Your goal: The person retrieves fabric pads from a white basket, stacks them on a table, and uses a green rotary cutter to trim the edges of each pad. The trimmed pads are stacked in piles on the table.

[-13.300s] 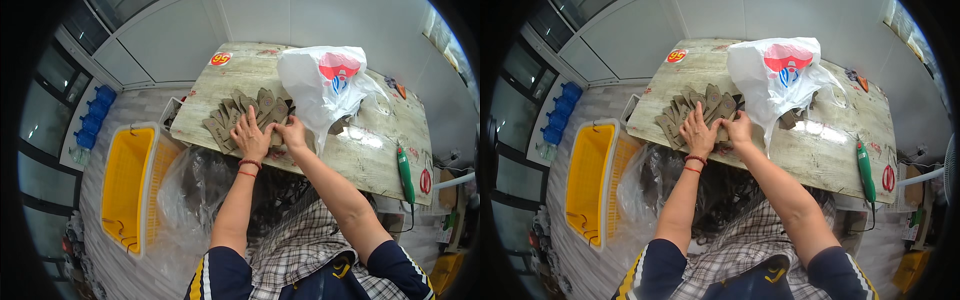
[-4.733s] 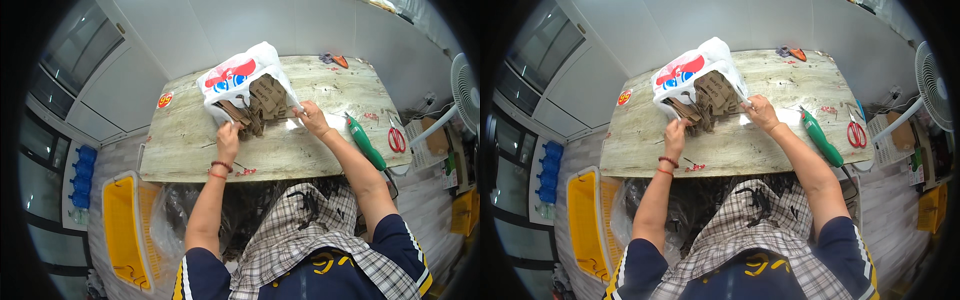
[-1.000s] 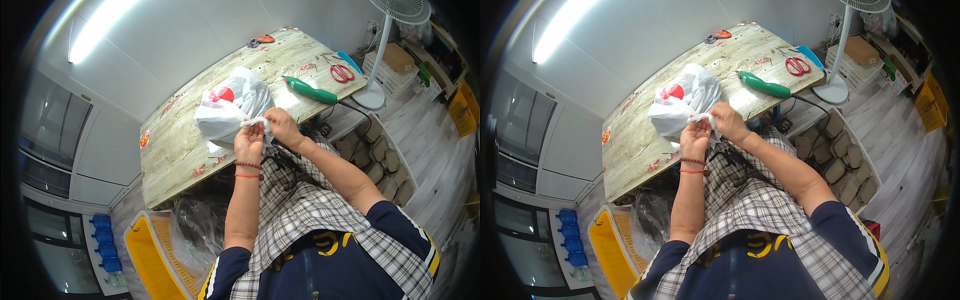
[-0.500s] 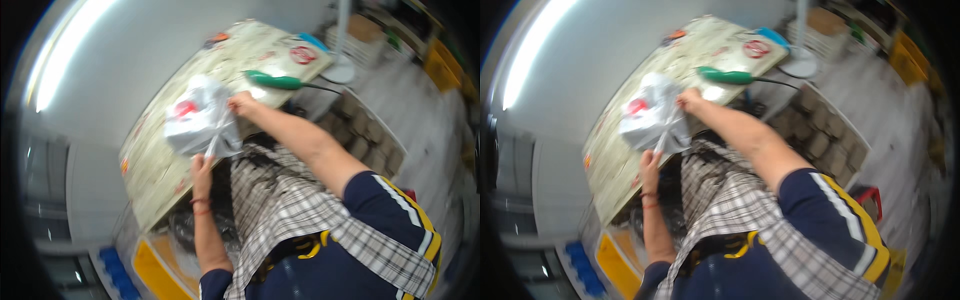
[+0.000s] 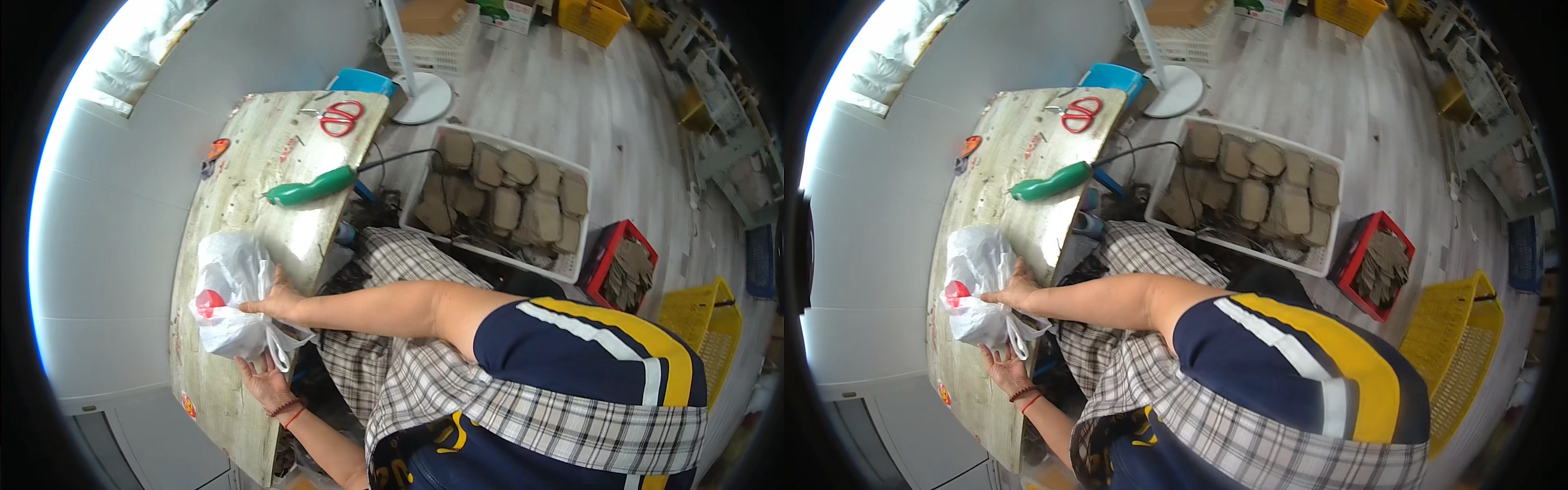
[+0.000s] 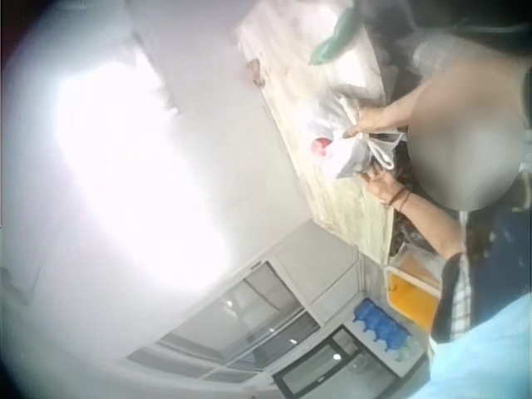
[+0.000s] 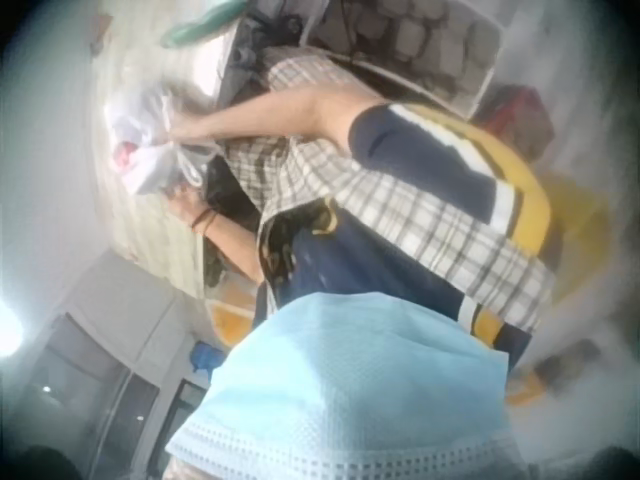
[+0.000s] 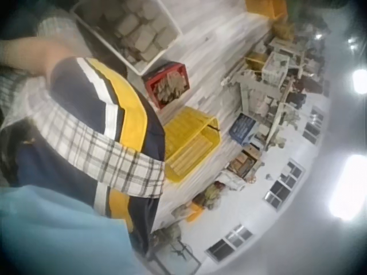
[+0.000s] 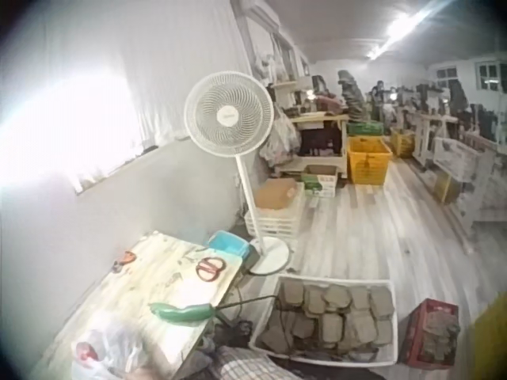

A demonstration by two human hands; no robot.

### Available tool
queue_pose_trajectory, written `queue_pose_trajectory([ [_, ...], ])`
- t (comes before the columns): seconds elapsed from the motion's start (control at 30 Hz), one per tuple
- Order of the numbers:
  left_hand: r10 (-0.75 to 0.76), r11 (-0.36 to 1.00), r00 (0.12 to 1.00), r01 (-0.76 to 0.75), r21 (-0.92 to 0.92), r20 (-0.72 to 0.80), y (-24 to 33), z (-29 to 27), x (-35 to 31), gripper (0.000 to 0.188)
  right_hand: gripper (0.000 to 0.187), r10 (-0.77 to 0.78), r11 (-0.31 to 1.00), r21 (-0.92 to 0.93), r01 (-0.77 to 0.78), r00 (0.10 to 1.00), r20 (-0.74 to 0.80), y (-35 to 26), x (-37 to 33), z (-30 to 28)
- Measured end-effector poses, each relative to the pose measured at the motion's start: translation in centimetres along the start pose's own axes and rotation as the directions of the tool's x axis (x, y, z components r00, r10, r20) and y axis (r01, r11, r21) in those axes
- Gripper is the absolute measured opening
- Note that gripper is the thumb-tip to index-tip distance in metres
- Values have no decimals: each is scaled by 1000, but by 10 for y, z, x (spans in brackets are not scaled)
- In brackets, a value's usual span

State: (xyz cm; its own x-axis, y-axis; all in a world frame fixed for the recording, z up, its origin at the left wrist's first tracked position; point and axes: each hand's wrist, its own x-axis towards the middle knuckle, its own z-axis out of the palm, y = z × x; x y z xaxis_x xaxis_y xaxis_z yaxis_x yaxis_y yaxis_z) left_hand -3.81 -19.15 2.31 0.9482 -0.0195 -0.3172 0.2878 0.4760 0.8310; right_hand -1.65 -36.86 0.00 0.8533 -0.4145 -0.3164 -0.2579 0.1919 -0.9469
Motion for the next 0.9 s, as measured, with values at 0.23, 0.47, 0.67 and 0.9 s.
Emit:
queue_pose_trajectory([
  [0.23,-232,971,972,229,-73,-44,7,-1,42,61,49,170,865,453,-217,975,142,-2,35,20],
  [0.47,-338,921,937,349,-171,92,-4,-16,55,25,37,26,880,457,-127,975,220,-29,3,-9],
  [0.67,-81,987,973,48,153,215,-22,16,82,22,33,-248,921,359,155,940,232,-61,28,-27],
  [0.9,-152,983,913,181,-41,378,23,165,151,26,35,-313,860,466,208,936,161,-147,109,-73],
])
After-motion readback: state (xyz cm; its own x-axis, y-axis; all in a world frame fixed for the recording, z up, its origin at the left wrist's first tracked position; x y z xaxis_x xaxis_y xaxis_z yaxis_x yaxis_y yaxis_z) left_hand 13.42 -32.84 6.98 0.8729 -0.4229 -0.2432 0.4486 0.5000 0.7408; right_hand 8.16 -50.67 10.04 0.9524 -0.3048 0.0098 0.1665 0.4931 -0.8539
